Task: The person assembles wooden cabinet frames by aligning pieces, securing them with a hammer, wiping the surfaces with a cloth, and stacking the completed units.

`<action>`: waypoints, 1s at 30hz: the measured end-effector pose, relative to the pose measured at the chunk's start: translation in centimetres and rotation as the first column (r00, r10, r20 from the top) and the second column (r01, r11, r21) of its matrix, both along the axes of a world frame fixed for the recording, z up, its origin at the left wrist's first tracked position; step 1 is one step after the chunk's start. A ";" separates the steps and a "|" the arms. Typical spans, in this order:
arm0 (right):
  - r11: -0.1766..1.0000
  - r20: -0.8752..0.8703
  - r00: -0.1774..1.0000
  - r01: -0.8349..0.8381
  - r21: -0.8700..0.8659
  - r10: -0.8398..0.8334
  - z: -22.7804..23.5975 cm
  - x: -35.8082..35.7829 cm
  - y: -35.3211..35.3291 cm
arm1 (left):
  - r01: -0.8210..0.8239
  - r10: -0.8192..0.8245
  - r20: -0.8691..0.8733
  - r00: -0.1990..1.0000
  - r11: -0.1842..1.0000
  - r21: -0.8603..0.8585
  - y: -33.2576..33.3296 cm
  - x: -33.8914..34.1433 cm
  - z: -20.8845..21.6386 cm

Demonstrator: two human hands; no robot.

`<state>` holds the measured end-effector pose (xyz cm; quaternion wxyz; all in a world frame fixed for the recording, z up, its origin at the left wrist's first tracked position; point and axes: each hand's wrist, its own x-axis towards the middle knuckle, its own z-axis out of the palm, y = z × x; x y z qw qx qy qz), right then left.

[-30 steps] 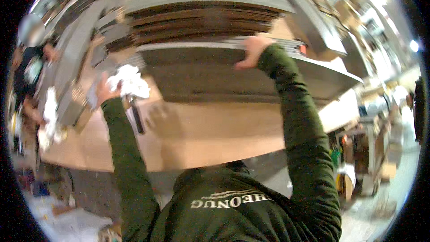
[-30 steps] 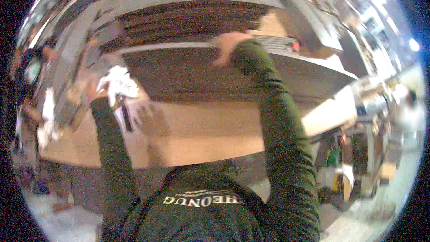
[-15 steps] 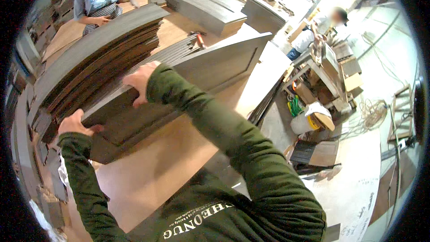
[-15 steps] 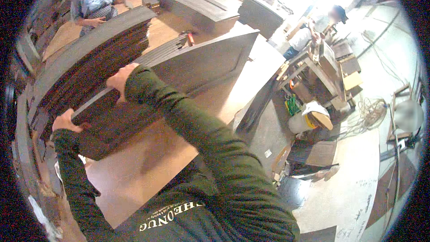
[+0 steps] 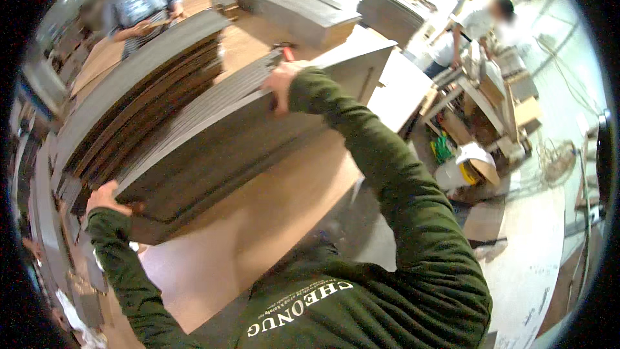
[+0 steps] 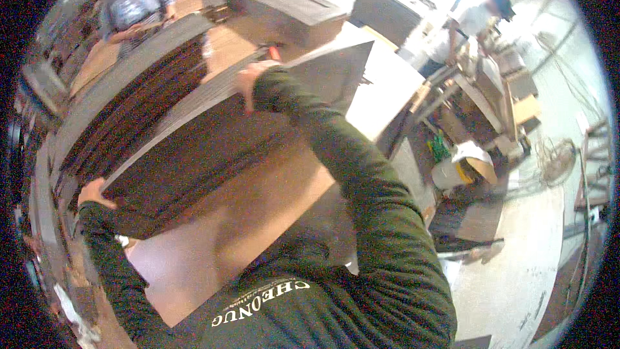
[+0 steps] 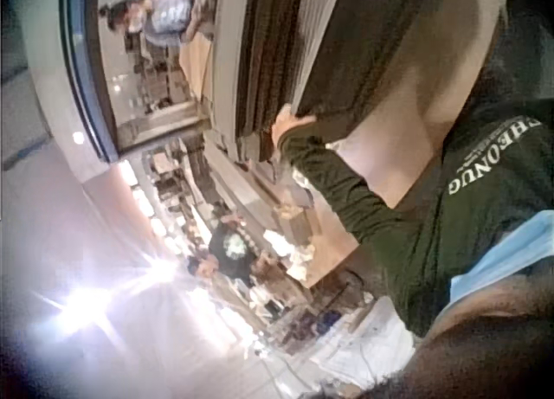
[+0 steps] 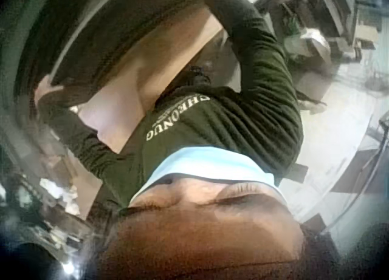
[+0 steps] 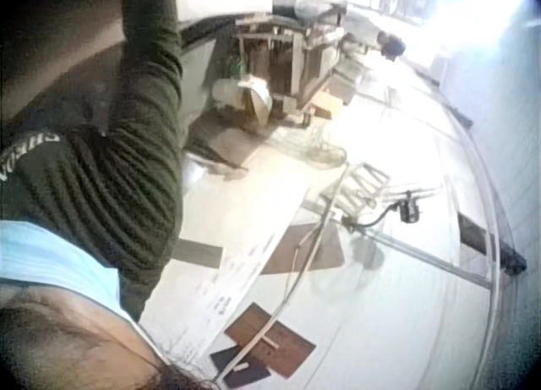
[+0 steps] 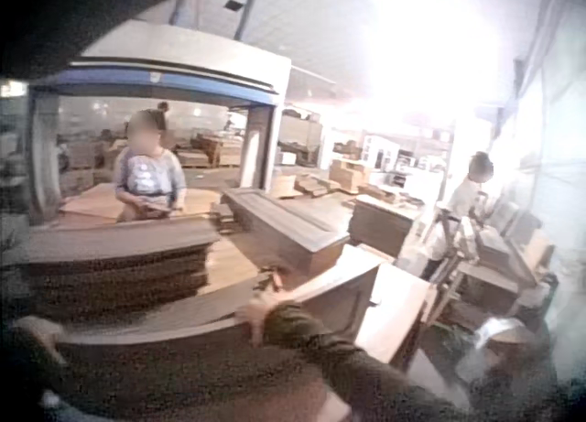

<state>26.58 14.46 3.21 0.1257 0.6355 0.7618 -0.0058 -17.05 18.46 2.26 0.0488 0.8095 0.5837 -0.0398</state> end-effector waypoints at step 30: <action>0.347 -0.532 -0.811 0.440 -0.828 -0.242 -27.1 11.5 -31.0 | 0.052 -0.026 0.351 0.936 0.997 -0.064 -28.0 28.8 -17.1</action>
